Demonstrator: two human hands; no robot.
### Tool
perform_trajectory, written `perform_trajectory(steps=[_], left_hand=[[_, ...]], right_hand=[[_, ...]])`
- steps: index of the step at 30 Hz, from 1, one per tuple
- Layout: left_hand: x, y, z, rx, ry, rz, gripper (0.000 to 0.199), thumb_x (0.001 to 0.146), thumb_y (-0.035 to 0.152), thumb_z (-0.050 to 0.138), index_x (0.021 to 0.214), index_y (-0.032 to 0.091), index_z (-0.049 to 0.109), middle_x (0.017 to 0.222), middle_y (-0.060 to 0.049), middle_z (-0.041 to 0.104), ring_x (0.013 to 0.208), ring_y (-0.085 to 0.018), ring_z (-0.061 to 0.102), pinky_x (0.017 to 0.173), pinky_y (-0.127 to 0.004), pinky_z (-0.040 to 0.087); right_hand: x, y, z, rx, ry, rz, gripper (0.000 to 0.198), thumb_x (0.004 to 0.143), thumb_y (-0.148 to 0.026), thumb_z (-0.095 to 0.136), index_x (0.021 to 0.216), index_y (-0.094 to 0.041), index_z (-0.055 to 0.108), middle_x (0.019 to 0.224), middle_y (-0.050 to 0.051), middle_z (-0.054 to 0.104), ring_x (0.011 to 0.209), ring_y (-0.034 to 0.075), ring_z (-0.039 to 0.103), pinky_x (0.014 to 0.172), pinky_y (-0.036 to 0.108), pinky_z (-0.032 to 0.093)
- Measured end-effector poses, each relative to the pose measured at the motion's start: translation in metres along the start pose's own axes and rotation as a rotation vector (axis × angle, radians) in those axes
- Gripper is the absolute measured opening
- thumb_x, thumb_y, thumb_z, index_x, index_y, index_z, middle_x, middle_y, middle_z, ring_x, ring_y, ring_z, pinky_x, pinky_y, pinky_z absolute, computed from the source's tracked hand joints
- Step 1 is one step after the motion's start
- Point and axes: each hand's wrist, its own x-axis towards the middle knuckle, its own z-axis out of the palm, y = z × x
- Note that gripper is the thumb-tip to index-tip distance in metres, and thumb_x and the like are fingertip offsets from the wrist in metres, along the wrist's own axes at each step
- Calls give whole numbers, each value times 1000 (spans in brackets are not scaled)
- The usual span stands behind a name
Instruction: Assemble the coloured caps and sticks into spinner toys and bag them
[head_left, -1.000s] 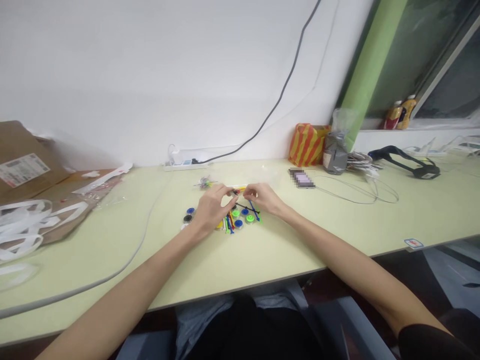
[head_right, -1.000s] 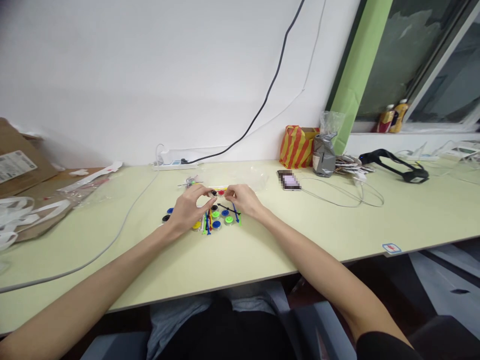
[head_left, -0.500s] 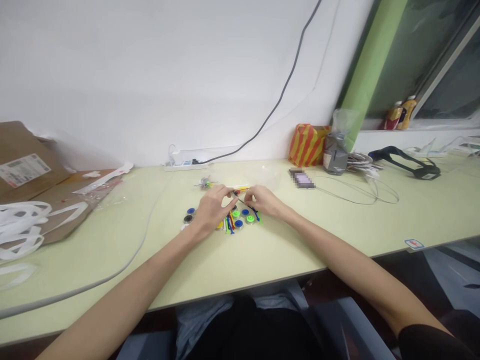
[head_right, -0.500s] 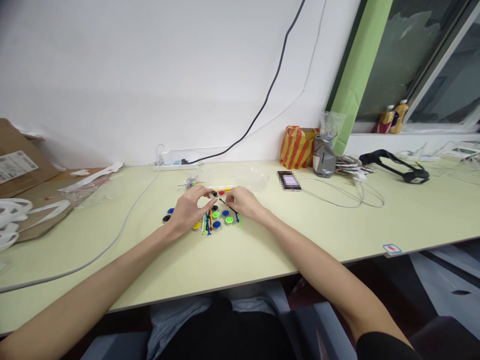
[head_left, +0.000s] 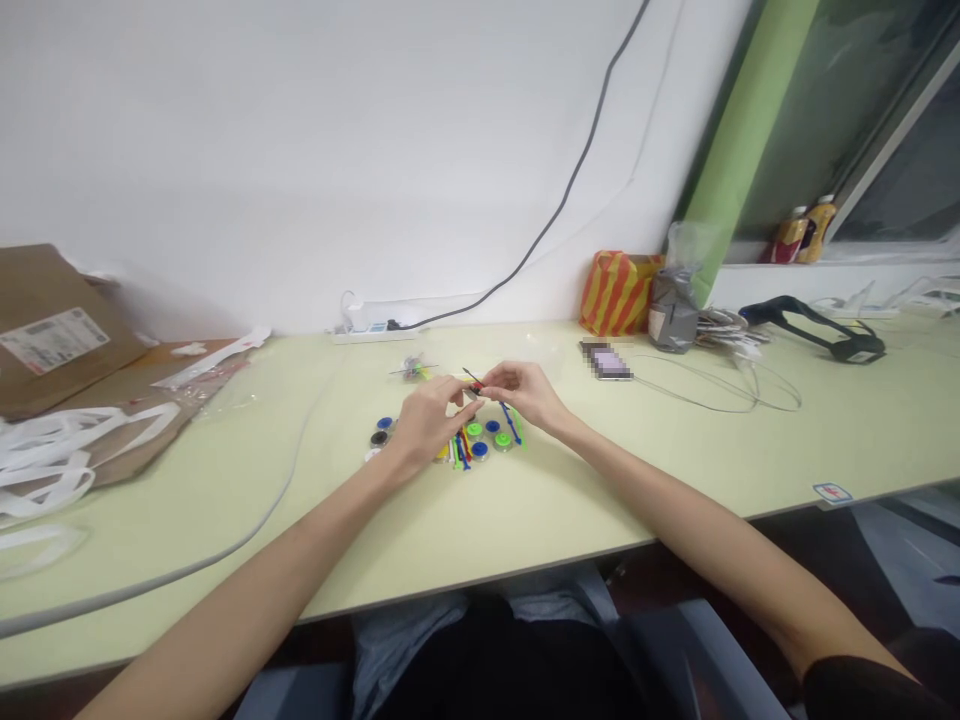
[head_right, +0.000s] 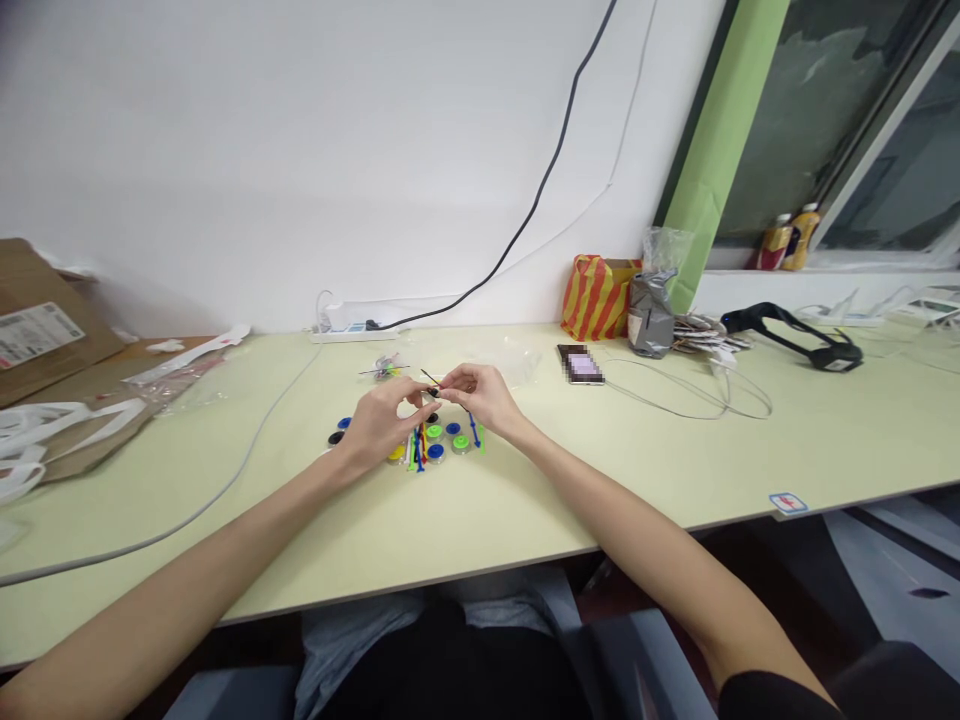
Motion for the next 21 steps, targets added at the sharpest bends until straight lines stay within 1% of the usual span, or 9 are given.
perform_trajectory(steps=[3,7,10,13,15,17,19,21], left_hand=[[0,2,0,-5,-9,9,29,95,47,59,104,21,68,80,-2,66,77,-19,62,75,-33,48],[-1,3,0,-5,2,9,32,95,52,57,99,22,69,79,-1,66,75,-18,62,71,-32,47],[-1,1,0,-13,19,-15,35,93,54,59,88,21,67,73,0,65,66,-16,59,65,-30,44],[-2,1,-1,-26,31,-37,37,94,53,59,76,20,64,66,1,62,59,-14,54,59,-28,39],[-2,1,-1,-57,31,-33,35,95,50,58,78,21,66,64,2,62,56,-13,53,58,-27,39],[-3,2,0,-70,26,-34,31,96,48,57,87,22,70,59,3,62,51,-12,52,57,-27,38],[-4,3,1,-46,22,-45,31,97,48,55,94,23,73,53,4,59,47,-12,50,56,-27,37],[-5,2,3,-9,24,-50,33,97,49,54,95,23,75,51,3,59,46,-13,50,55,-27,36]], right_hand=[[-1,-1,0,48,26,15,33,71,-44,82,83,-15,72,81,7,74,74,17,67,72,30,52],[-2,0,1,62,9,13,31,72,-43,81,84,-15,74,80,6,74,72,16,65,69,29,50],[-3,2,5,76,4,15,29,74,-42,79,85,-16,75,80,5,75,70,16,64,67,29,50],[-4,3,9,115,-10,36,31,75,-44,77,87,-16,75,80,5,74,67,14,62,65,29,50],[-4,3,11,140,-5,51,33,75,-46,77,87,-16,74,81,5,74,68,15,62,65,29,51],[-5,1,13,155,16,61,34,75,-48,77,86,-17,72,82,5,73,70,15,63,66,29,51],[-6,-2,13,168,18,61,34,75,-49,77,86,-17,71,83,5,73,73,15,63,67,29,51],[-6,-5,13,172,-9,54,34,76,-48,77,87,-16,70,84,5,72,72,15,63,68,29,51]])
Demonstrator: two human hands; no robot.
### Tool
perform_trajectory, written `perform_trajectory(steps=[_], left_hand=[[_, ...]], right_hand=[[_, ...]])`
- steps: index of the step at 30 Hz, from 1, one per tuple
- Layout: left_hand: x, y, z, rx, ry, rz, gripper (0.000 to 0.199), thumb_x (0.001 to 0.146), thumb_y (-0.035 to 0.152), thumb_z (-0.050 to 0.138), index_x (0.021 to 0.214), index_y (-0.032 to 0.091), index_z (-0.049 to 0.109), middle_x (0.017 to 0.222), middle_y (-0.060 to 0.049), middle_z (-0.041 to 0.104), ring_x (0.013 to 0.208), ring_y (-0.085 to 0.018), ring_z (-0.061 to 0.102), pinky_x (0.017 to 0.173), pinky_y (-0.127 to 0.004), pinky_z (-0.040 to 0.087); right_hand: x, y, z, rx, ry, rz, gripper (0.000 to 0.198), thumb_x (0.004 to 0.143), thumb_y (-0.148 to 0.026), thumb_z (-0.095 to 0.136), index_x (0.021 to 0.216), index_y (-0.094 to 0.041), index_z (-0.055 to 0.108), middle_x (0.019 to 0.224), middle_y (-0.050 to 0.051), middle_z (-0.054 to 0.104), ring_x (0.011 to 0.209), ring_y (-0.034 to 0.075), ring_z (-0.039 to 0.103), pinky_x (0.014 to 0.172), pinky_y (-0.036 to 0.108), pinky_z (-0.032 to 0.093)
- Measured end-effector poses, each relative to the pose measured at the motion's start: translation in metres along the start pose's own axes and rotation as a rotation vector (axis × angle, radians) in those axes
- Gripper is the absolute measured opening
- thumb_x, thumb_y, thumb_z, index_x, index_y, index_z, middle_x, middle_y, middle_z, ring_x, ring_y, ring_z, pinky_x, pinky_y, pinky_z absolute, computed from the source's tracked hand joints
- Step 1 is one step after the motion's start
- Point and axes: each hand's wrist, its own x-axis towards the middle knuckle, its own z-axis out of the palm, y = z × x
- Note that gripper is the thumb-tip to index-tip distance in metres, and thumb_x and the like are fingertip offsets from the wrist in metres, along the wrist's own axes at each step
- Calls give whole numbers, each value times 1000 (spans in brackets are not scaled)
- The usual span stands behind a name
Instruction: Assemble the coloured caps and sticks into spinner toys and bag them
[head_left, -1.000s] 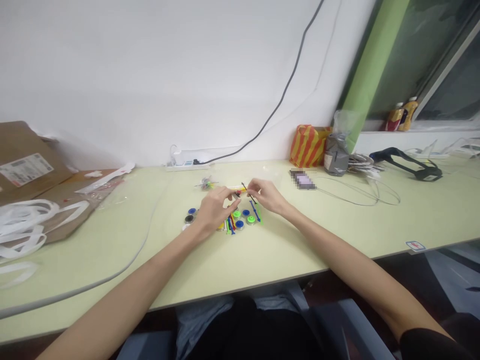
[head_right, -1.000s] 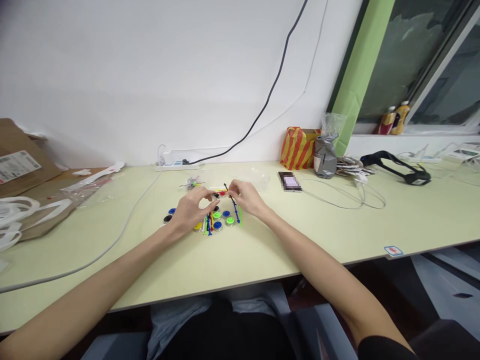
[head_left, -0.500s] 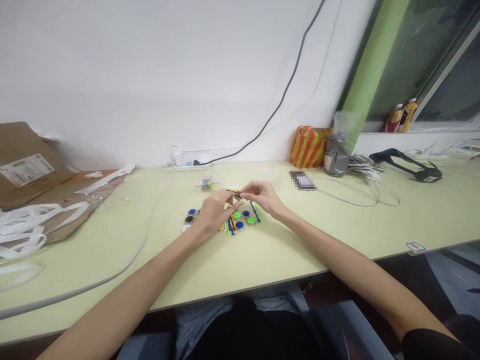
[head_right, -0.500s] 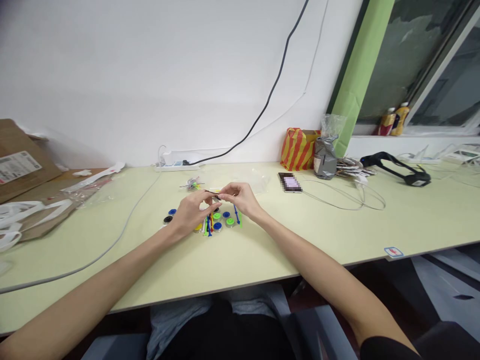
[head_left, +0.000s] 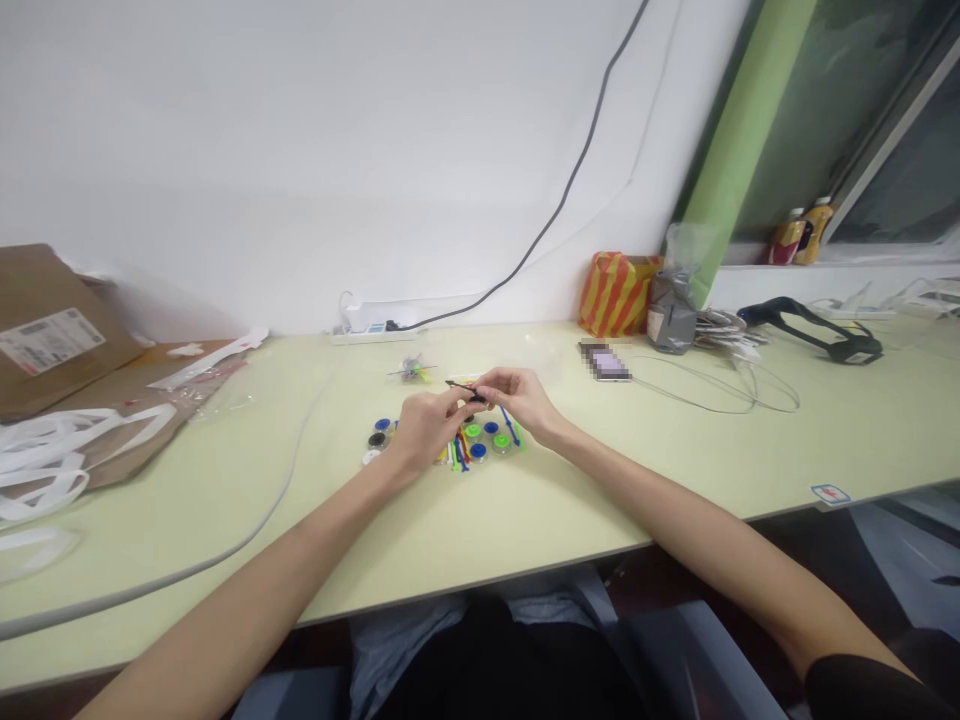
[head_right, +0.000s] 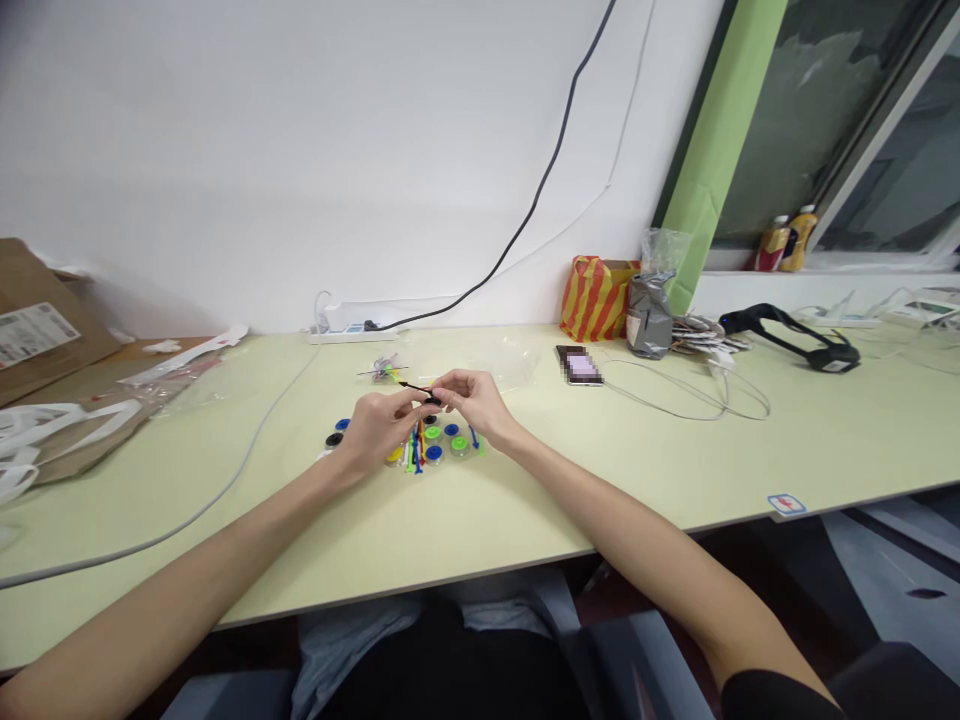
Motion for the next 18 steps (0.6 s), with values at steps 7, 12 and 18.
perform_trajectory(steps=[7,12,18], left_hand=[[-2,-5,4,30,72,64,37,97,50,55,92,21,77,49,3,60,44,-11,50,53,-25,33],[-2,-3,4,51,157,102,35,97,48,58,90,19,78,48,4,58,42,-8,48,51,-23,32],[-2,-2,2,65,194,112,31,94,45,63,88,19,77,54,3,63,47,-9,54,53,-22,36]], right_hand=[[-1,-8,-1,13,-52,5,34,77,-48,77,88,-16,71,83,5,72,69,14,61,65,28,49],[-1,-10,-1,30,-66,6,34,78,-47,77,89,-15,73,85,6,72,70,14,61,65,28,50],[-2,-14,-1,41,-66,-9,34,80,-47,75,92,-15,74,86,5,71,71,14,61,68,29,51]])
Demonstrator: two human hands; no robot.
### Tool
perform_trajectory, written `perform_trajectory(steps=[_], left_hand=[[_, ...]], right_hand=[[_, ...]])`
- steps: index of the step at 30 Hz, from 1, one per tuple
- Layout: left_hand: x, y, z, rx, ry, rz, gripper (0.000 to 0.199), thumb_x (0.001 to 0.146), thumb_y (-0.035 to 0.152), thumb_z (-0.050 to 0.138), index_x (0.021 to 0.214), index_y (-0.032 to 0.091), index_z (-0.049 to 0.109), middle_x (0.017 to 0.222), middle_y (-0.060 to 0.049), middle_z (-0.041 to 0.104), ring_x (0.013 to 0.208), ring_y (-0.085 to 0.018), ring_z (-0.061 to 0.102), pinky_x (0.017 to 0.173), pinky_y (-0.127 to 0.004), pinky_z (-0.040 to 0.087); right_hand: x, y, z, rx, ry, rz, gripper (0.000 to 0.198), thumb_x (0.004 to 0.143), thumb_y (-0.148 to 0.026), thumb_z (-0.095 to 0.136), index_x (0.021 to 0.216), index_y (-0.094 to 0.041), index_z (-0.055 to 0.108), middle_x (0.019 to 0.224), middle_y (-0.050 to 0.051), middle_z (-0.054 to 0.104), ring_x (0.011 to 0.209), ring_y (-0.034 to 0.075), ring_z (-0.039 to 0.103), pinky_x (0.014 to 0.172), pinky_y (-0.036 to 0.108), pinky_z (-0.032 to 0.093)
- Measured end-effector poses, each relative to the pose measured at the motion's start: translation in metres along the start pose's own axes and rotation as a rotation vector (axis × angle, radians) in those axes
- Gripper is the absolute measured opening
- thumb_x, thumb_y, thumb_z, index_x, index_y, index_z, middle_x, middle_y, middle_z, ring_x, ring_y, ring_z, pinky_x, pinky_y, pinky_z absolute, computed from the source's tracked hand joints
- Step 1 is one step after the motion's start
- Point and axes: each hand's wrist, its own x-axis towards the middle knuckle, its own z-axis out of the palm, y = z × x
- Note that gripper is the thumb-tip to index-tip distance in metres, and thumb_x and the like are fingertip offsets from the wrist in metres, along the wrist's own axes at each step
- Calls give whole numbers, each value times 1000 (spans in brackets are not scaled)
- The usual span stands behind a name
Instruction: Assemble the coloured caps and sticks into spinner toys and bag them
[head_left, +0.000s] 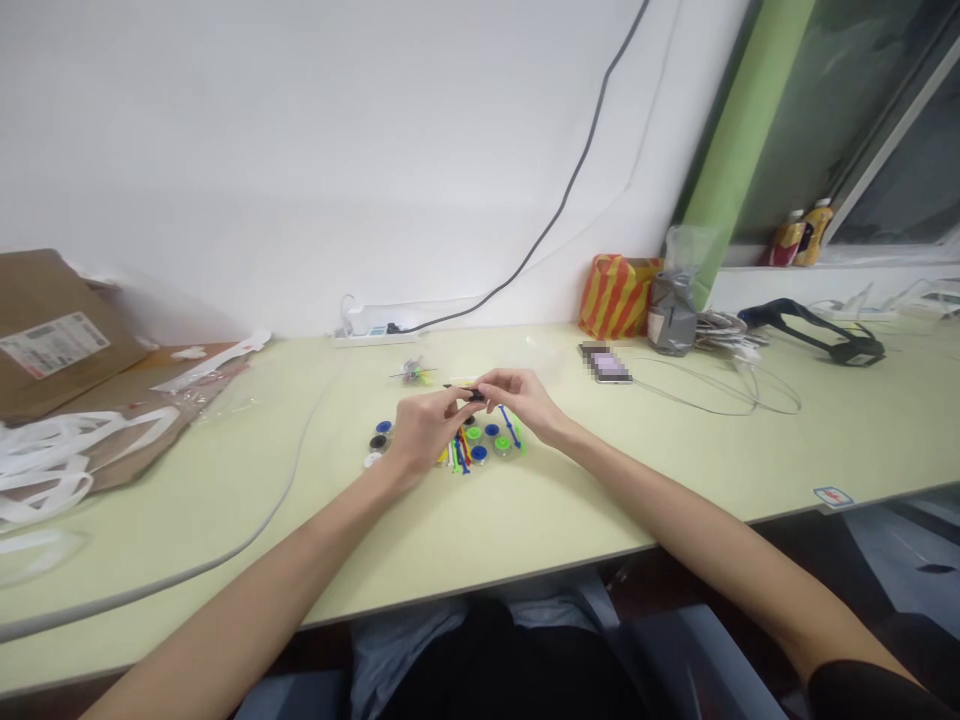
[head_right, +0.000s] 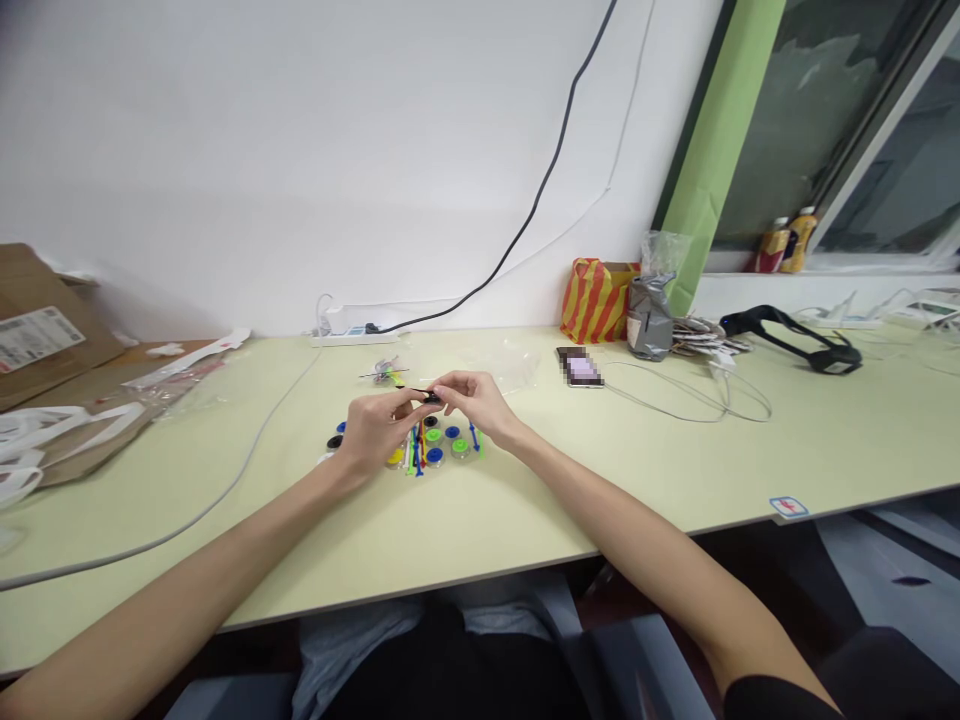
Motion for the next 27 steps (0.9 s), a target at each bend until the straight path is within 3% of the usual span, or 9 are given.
perform_trajectory(steps=[4,13,19,27], left_hand=[[1,-3,0,48,37,16,32,94,44,63,84,17,76,57,1,66,47,-9,56,53,-23,36],[0,-4,-1,127,19,48,37,99,42,55,80,16,74,57,-1,68,48,-11,57,52,-25,33],[1,-7,-1,109,-2,9,35,97,42,57,82,16,75,58,-1,67,49,-11,56,52,-24,33],[2,-5,-4,44,-27,-1,31,97,40,59,83,17,75,54,1,62,47,-10,51,52,-24,32]], right_hand=[[0,-1,0,-5,-21,-23,35,83,-48,72,96,-15,74,92,7,71,76,15,63,71,30,52],[1,7,-2,-150,-66,-81,42,71,-43,84,100,-16,69,96,7,72,83,18,65,77,34,55],[-1,7,4,-205,7,-122,40,74,-45,81,100,-18,69,98,8,73,85,19,68,77,33,55],[-1,6,5,-45,50,-77,38,73,-48,82,93,-16,74,91,8,75,82,19,69,77,34,55]])
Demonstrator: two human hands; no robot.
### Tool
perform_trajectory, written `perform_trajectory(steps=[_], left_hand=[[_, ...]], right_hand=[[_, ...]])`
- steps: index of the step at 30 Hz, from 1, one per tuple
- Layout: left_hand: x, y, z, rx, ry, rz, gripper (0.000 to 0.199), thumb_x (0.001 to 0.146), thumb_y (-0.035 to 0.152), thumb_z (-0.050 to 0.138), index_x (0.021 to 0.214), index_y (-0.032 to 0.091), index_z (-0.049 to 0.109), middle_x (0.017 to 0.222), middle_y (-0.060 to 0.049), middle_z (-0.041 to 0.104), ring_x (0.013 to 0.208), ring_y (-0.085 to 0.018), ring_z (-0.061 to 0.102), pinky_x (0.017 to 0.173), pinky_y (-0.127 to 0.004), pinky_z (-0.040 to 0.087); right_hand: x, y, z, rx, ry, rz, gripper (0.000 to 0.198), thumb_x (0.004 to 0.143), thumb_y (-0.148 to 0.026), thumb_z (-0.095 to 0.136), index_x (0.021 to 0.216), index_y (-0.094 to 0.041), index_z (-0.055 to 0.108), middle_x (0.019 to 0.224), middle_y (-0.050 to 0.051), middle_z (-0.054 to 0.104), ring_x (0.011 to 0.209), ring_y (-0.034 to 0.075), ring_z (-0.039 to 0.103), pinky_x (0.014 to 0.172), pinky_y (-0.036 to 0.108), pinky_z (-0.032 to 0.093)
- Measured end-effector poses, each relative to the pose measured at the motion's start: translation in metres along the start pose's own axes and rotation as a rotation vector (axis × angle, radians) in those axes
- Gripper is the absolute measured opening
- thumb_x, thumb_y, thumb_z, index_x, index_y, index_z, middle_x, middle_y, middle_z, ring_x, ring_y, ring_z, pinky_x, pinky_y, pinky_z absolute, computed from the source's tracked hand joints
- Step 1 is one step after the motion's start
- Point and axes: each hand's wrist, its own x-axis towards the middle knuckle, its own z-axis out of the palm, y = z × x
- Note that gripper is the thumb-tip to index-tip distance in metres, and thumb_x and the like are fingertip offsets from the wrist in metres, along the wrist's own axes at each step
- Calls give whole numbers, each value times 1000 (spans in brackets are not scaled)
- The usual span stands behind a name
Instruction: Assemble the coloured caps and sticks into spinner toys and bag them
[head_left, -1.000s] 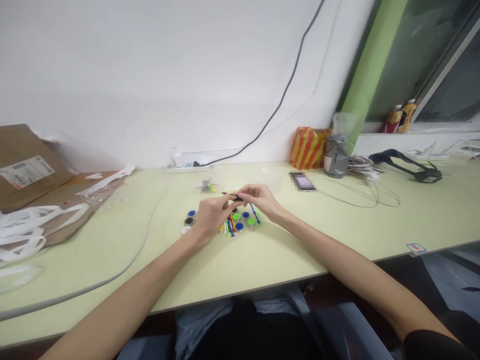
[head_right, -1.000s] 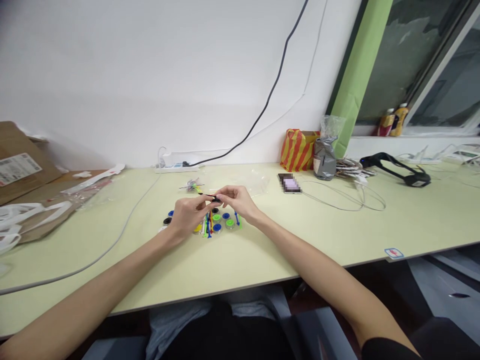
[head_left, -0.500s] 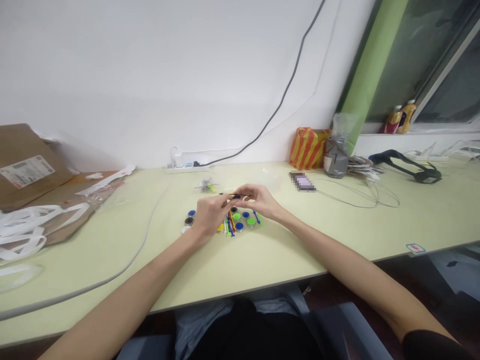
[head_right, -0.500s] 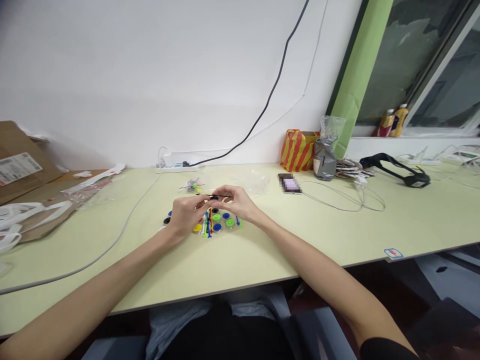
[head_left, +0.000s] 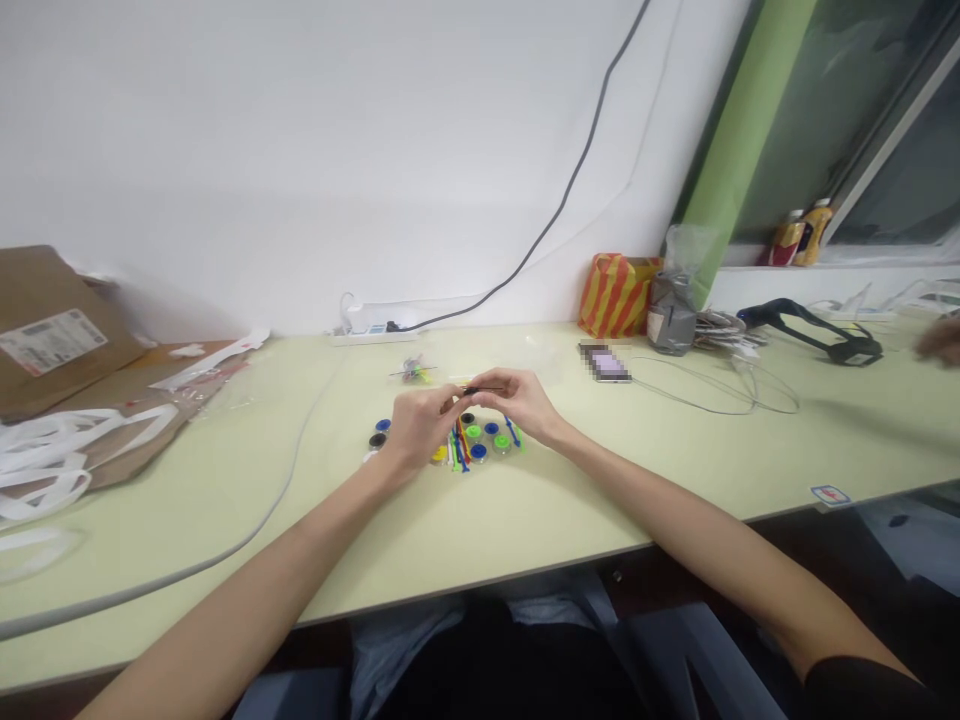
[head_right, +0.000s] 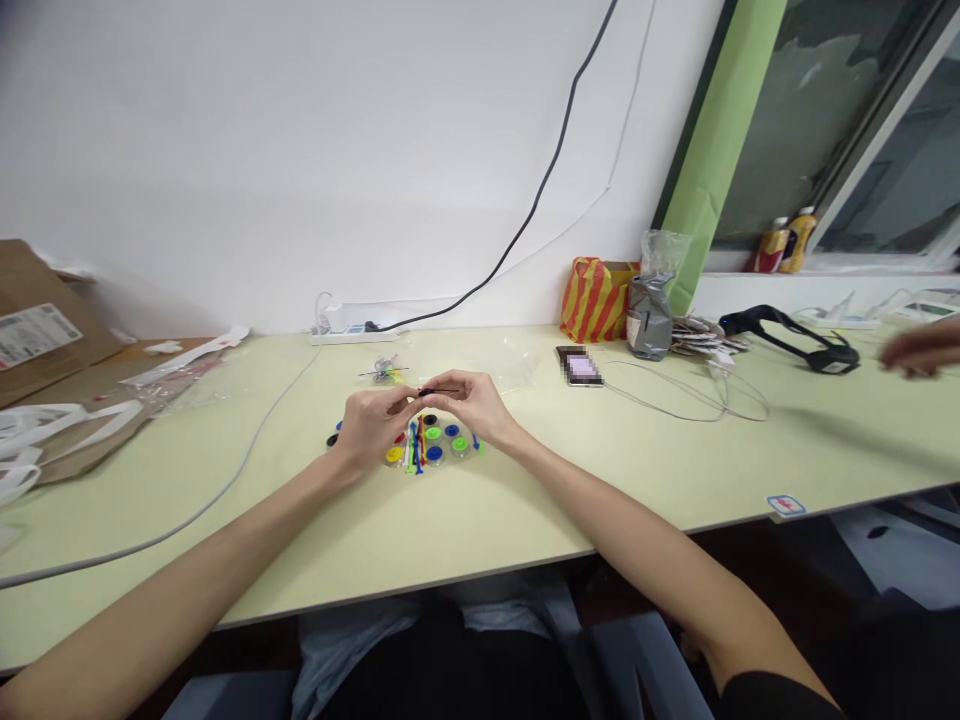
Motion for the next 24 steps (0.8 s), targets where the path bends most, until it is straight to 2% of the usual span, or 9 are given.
perform_trajectory(steps=[3,5,8,11,15,18,24], left_hand=[[1,3,0,-34,0,-8,27,97,40,60,90,20,77,54,3,63,48,-9,52,53,-23,34],[1,4,0,-45,-13,-4,25,97,39,60,96,22,78,58,3,66,49,-9,54,54,-23,35],[0,3,0,-37,-21,18,24,98,38,59,95,22,78,64,1,70,52,-9,57,54,-22,36],[0,2,0,-14,-25,63,27,99,38,58,89,21,77,65,0,71,52,-10,57,53,-23,35],[3,1,-2,66,-39,156,31,101,37,53,84,21,74,68,0,71,54,-10,58,54,-25,33],[5,0,-6,151,-53,252,32,102,35,52,80,20,69,67,-1,69,55,-11,57,53,-26,29],[4,-3,-10,352,-77,434,31,102,25,49,74,18,60,59,0,61,49,-12,47,53,-30,22]], right_hand=[[1,2,-3,37,70,22,39,77,-53,76,88,-16,75,79,6,74,73,17,66,75,33,54],[2,3,-4,46,91,39,39,75,-54,78,84,-16,75,76,5,73,70,16,65,73,33,53],[2,4,-6,75,76,55,40,68,-53,84,83,-17,74,78,5,73,70,16,63,71,31,52],[2,5,-7,112,63,76,42,67,-50,86,90,-17,74,85,5,73,75,16,64,71,30,51],[3,6,-11,130,34,125,41,70,-48,84,94,-17,75,85,5,71,71,13,58,69,28,47],[3,5,-12,154,-40,168,39,72,-49,82,94,-17,75,81,3,69,66,11,51,65,27,43],[2,-4,-12,201,-105,264,36,72,-46,82,89,-14,75,70,0,60,59,8,43,55,24,33]])
